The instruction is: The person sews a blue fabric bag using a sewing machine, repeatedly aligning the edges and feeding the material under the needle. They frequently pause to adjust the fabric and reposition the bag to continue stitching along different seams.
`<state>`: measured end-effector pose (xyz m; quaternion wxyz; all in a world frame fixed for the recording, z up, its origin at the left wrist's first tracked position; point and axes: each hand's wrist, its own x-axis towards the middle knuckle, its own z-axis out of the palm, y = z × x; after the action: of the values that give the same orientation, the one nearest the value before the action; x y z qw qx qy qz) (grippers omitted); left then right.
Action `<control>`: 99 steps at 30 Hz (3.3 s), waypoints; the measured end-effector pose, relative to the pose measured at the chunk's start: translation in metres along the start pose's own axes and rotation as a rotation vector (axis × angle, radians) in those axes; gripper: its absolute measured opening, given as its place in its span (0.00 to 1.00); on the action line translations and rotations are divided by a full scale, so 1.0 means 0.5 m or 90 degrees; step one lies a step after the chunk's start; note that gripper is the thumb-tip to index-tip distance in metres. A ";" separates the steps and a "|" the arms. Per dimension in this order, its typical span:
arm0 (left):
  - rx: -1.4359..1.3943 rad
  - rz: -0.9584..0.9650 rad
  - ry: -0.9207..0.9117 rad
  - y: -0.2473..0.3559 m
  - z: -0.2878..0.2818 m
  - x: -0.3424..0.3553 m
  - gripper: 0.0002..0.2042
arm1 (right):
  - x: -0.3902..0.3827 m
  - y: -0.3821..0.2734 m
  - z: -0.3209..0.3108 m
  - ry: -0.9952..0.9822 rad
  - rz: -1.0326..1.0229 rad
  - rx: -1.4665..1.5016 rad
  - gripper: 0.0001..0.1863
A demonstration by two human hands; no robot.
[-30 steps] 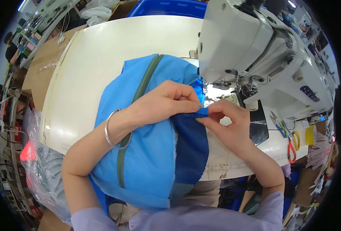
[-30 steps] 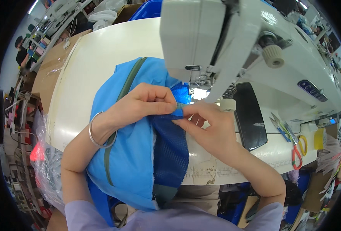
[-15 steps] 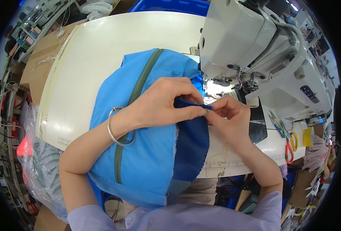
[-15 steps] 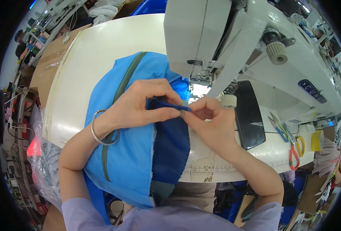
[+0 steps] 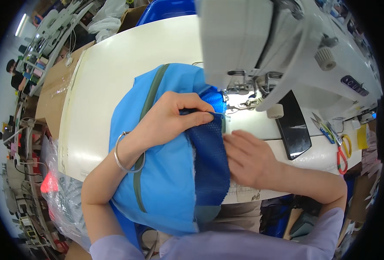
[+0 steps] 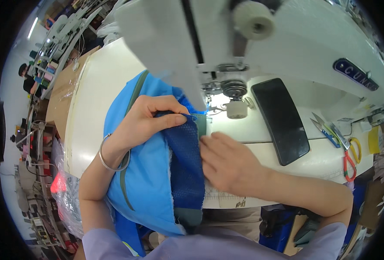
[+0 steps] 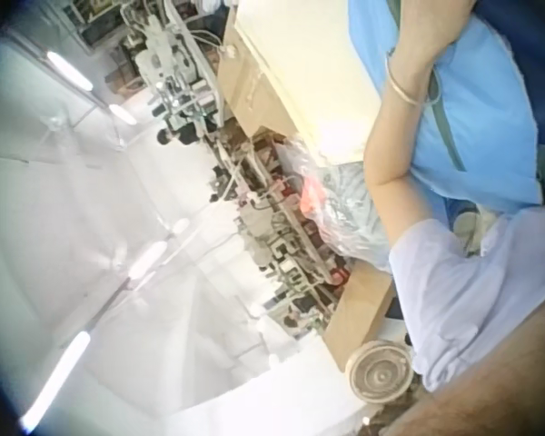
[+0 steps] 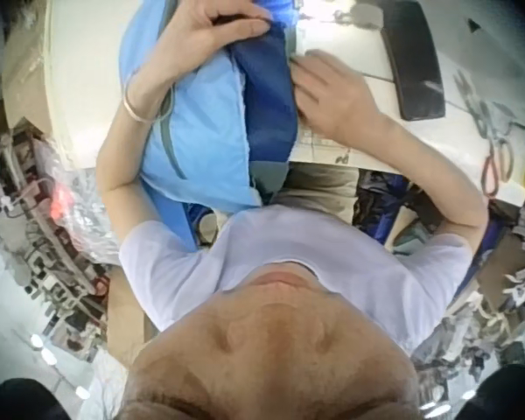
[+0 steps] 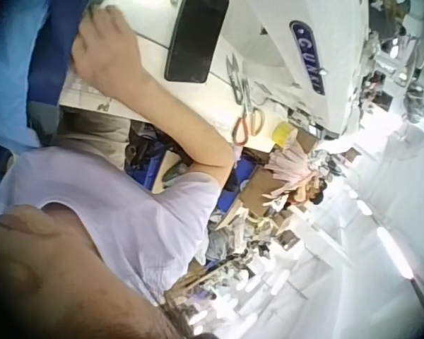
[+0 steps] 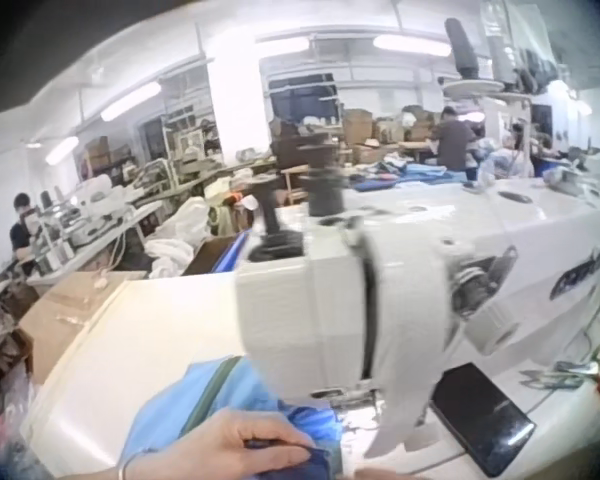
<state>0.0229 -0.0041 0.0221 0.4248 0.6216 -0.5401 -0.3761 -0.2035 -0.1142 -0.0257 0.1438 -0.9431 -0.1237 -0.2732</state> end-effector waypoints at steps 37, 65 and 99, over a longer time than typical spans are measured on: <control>0.725 0.406 0.123 -0.026 0.063 0.016 0.17 | -0.017 -0.003 0.002 0.055 -0.053 -0.063 0.11; 0.690 0.307 0.078 -0.031 0.055 0.026 0.19 | 0.008 0.030 -0.023 -0.012 0.031 -0.065 0.15; 0.516 0.343 0.134 -0.048 0.058 0.034 0.10 | 0.016 0.034 -0.024 -0.005 0.065 -0.045 0.19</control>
<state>0.0067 -0.0232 -0.0110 0.2831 0.6100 -0.7383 0.0524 -0.1973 -0.1327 -0.0153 0.1240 -0.9537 -0.0663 -0.2658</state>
